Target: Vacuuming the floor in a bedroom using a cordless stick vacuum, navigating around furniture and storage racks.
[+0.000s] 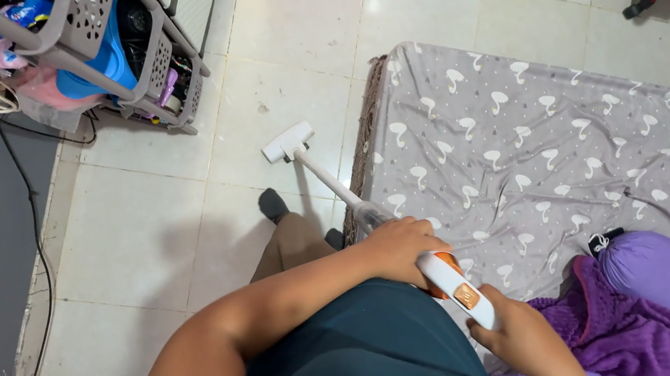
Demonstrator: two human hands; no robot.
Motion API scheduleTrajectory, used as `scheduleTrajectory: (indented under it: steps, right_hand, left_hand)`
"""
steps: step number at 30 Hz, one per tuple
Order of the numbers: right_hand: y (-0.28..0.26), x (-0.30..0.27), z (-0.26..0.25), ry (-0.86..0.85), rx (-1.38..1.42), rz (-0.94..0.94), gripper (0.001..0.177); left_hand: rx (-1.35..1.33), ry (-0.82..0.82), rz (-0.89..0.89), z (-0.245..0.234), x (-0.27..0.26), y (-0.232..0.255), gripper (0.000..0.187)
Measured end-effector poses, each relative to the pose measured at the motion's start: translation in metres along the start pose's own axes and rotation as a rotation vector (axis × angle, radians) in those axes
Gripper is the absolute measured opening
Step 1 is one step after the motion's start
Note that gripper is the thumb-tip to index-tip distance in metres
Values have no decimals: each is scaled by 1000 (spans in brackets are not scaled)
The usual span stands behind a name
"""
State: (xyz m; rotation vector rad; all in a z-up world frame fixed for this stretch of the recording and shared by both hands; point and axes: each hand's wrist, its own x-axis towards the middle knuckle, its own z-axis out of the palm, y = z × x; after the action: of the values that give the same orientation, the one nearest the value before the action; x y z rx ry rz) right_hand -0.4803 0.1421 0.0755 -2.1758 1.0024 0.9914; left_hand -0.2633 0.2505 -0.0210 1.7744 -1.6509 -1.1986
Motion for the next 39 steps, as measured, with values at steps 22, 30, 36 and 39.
scheduleTrajectory:
  steps: [22,30,36,39]
  right_hand:
    - [-71,28,-17,-6,40,-165,29]
    - [-42,-8,-13,-58,22,-97,31]
    - [-33,9,7,-29,87,-62,28]
    - [-31,29,19,-11,109,-109,28]
  left_hand:
    - [29,349,-240,19,-33,-51,67]
    - [205,101,-135,22,-27,-14,46]
    - [262,75,-138,31,-15,-27,54]
    - [264,111,-152,34,-13,-40,51]
